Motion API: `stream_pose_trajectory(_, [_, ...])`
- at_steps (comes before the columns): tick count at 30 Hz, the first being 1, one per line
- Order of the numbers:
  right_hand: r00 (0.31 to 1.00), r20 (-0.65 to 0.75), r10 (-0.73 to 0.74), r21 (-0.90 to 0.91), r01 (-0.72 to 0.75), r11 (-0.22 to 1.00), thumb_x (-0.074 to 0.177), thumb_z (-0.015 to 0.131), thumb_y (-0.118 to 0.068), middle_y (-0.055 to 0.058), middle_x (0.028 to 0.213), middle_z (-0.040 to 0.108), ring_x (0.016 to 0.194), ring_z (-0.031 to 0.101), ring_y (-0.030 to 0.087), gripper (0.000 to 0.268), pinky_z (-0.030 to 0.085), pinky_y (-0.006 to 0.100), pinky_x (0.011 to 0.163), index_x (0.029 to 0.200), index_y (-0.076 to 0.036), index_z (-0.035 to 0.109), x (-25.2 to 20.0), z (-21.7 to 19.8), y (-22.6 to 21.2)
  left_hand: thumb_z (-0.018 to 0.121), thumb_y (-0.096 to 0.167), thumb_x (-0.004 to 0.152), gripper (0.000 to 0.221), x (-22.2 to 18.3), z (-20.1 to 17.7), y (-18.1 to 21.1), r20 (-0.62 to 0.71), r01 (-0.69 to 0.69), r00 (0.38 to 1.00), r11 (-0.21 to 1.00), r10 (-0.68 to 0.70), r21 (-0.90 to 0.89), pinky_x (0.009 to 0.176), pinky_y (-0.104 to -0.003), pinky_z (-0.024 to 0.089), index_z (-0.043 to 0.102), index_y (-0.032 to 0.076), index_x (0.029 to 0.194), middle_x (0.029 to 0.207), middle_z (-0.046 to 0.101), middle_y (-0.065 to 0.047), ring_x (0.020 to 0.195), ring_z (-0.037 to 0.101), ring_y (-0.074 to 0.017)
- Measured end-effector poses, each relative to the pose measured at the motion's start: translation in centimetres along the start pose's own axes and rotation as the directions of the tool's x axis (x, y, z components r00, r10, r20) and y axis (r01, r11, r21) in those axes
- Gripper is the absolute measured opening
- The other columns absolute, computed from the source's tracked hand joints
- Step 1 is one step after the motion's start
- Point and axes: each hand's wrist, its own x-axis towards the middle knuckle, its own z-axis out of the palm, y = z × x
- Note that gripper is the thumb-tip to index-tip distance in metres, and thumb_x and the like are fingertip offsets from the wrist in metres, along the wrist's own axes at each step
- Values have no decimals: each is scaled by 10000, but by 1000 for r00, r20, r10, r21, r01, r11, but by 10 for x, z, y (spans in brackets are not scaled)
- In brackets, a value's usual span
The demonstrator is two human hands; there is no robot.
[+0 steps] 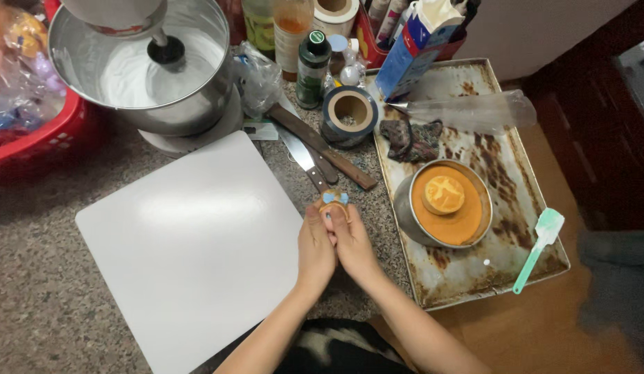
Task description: The person removes a cake from a circular tin by hand, places the cake onto a square board, and uses a knife to trim the top of the cake. The person then uses a mixer to prepare white frosting and shows the result.
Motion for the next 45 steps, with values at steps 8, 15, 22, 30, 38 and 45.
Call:
stream_pose_trajectory(8, [997, -70, -21, 65, 26, 998, 1002, 604, -322, 75, 936, 662, 738, 687, 124, 456, 576, 269, 653, 1268, 11, 439, 49, -20, -7, 257, 501, 1030, 711, 5, -42, 20, -49, 107, 994, 846, -96, 522, 844, -435, 540, 291, 73, 1596, 1114, 723, -153, 970, 698, -327])
stream_pose_trajectory(15, [724, -124, -678, -726, 399, 560, 960, 840, -251, 293, 1144, 605, 1023, 648, 402, 715, 533, 513, 883, 1391, 103, 392, 242, -81, -15, 445, 438, 1002, 616, 13, -104, 14, -56, -67, 883, 243, 466, 968, 1174, -666, 84, 462, 65, 1492, 1608, 367, -227, 1499, 192, -499])
stream_pose_trajectory(22, [911, -258, -322, -821, -31, 570, 907, 680, -60, 323, 1364, 482, 1276, 486, 484, 712, 408, 518, 1095, 1531, -14, 340, 310, -58, 13, 475, 516, 961, 670, 15, -110, -3, -75, -24, 910, 232, 409, 972, 1180, -684, 43, 470, 134, 1512, 1648, 283, -183, 1528, 122, -490])
stream_pose_trajectory(30, [776, -231, -587, -853, 129, 506, 900, 751, -201, 223, 1467, 423, 1367, 391, 437, 664, 305, 572, 1109, 1464, -24, 448, 182, -65, -9, 464, 472, 986, 674, 14, -113, -3, -60, -59, 917, 282, 396, 958, 1186, -697, 13, 460, 79, 1534, 1673, 256, -220, 1541, 92, -514])
stream_pose_trajectory(38, [825, -331, -459, -908, -147, 392, 721, 890, -310, 342, 1471, 353, 1352, 323, 506, 1018, 245, 578, 1133, 1533, -17, 351, 30, -165, -16, 460, 459, 1005, 684, 12, -128, -8, 84, -196, 908, 237, 411, 952, 1165, -739, 23, 453, 33, 1540, 1675, 260, -257, 1533, 102, -557])
stream_pose_trajectory(45, [908, -315, -276, -869, -159, 468, 678, 914, -335, 292, 1493, 407, 1401, 359, 452, 1206, 253, 554, 1162, 1594, -1, 205, 37, -207, 16, 494, 461, 1000, 654, 7, -140, -10, 211, -296, 895, 169, 393, 940, 1212, -712, 53, 474, 75, 1527, 1676, 308, -220, 1557, 147, -525])
